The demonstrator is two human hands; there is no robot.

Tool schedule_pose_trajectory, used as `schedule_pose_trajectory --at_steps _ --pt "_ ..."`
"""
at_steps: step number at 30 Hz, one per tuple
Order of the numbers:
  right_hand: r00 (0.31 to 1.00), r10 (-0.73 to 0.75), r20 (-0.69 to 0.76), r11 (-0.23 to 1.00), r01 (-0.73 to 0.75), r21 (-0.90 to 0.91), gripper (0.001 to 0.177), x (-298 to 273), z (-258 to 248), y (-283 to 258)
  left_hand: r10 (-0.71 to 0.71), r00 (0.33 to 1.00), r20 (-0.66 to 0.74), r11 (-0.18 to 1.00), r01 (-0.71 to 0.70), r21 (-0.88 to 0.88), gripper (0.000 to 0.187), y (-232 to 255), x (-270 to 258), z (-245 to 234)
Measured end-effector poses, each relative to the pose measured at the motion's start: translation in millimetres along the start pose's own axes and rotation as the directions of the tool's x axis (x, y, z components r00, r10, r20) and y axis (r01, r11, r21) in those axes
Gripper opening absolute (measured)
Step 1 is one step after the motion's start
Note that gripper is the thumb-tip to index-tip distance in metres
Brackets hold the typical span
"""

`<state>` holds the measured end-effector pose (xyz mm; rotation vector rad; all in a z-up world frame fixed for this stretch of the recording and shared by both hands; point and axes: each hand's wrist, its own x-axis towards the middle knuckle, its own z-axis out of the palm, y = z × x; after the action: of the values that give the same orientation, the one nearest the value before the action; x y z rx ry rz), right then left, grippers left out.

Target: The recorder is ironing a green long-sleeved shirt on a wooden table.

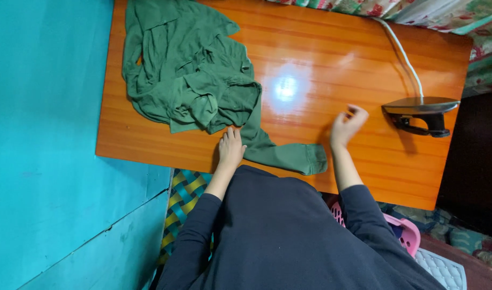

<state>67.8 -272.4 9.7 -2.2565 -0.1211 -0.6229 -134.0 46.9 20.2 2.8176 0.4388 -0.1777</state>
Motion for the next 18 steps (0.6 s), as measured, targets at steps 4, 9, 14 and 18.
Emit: schedule_pose_trajectory --at_steps 4,9,14,18 --pt "0.953 -0.189 0.237 0.958 0.126 0.258 0.027 16.6 57.5 -92.5 -0.060 0.998 0.017 0.994 0.062 -0.088 0.062 -9.5 -1.5 7.8" --pt "0.602 -0.647 0.468 0.749 0.388 0.537 0.039 5.4 118.9 -225.9 -0.006 0.999 0.041 0.977 0.015 -0.214 0.043 -25.6 -7.6 35.4" --pt "0.218 -0.741 0.635 0.646 0.490 0.585 0.041 -49.1 177.3 -312.6 0.009 1.000 0.026 0.972 -0.003 -0.234 0.036 -30.5 -11.2 52.4" --pt "0.038 -0.828 0.560 0.480 0.564 0.672 0.035 -98.9 213.2 -348.2 0.061 0.986 -0.153 0.942 -0.107 -0.317 0.024 -40.5 -20.0 67.2"
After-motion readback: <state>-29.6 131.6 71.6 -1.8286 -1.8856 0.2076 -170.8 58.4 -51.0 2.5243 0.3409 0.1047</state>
